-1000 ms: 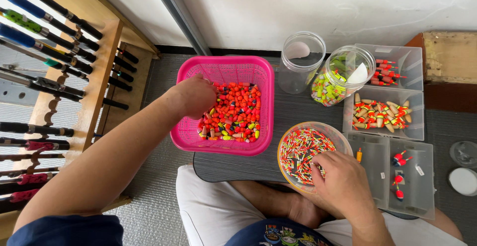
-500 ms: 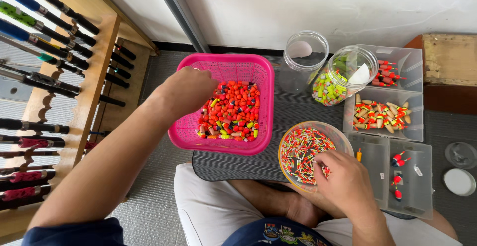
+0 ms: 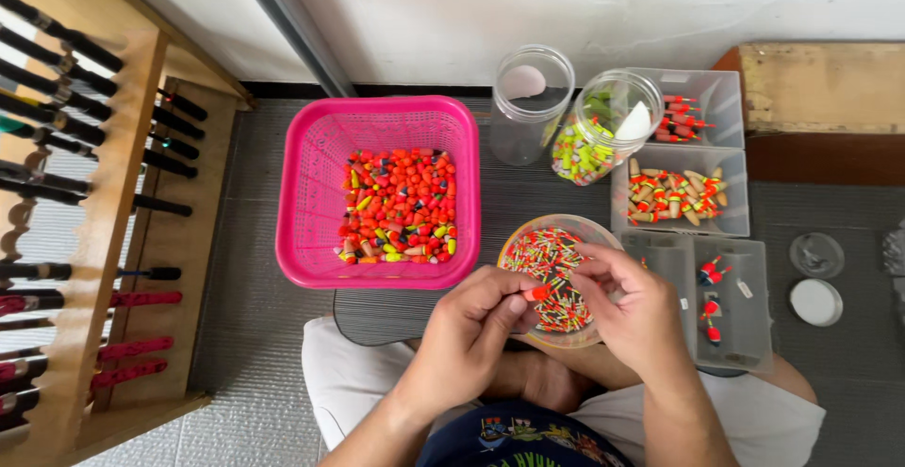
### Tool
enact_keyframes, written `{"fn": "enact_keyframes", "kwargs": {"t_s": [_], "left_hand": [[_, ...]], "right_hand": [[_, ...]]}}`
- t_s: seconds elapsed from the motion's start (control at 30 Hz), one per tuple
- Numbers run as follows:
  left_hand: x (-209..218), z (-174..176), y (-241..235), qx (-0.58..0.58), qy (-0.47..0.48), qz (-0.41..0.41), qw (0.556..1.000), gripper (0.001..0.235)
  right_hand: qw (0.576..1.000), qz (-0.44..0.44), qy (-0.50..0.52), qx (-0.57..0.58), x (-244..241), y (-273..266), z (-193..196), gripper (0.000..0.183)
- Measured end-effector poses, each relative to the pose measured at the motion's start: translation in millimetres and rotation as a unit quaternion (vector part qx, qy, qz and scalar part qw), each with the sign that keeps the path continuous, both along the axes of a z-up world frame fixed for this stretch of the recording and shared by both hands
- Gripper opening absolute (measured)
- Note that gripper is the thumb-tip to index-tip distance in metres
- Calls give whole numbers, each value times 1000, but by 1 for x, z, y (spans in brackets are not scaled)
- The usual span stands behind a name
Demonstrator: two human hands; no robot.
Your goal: The person sits on the floor and assembles small fishing lures by hand. They pick up a cork body and a red plastic head, then attach a small metal hook to the cork. The completed lures are placed into a clear plastic container.
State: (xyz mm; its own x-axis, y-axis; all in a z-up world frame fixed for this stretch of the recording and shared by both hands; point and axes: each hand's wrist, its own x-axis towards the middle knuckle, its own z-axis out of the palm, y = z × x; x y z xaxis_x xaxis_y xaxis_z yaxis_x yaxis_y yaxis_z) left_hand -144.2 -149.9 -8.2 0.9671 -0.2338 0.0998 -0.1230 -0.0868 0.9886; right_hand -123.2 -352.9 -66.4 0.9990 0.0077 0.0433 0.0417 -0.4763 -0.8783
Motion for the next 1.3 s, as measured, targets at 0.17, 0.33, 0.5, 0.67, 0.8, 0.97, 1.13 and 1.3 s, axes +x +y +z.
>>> {"fn": "enact_keyframes", "kwargs": {"t_s": [0.17, 0.33, 0.5, 0.67, 0.8, 0.97, 1.13, 1.3], "left_hand": [[-4, -29, -27, -55, 96, 24, 994, 14], [-5, -45, -33, -81, 124, 26, 989, 14], [-3, -38, -34, 21, 57, 53, 997, 18], [-2, -38, -35, 43, 8, 65, 997, 19], [-1, -41, -35, 46, -19, 70, 996, 18], [-2, -45, -34, 54, -33, 68, 996, 18], [-2, -46, -29, 64, -66, 33, 995, 18], [-5, -56, -27, 146, -149, 13, 978, 22]], "right_hand": [[997, 26, -30, 65, -4, -3, 10, 18], [986, 0, 49, 163, -12, -6, 7, 15], [959, -26, 46, 278, -13, -7, -8, 19], [974, 63, -54, 209, -11, -7, 10, 13], [986, 69, -126, 85, -8, -2, 21, 10], [991, 39, -103, 71, -12, -3, 17, 5], [990, 61, -111, 53, -11, -11, 18, 12], [973, 123, -194, -23, -10, -14, 21, 25]]}}
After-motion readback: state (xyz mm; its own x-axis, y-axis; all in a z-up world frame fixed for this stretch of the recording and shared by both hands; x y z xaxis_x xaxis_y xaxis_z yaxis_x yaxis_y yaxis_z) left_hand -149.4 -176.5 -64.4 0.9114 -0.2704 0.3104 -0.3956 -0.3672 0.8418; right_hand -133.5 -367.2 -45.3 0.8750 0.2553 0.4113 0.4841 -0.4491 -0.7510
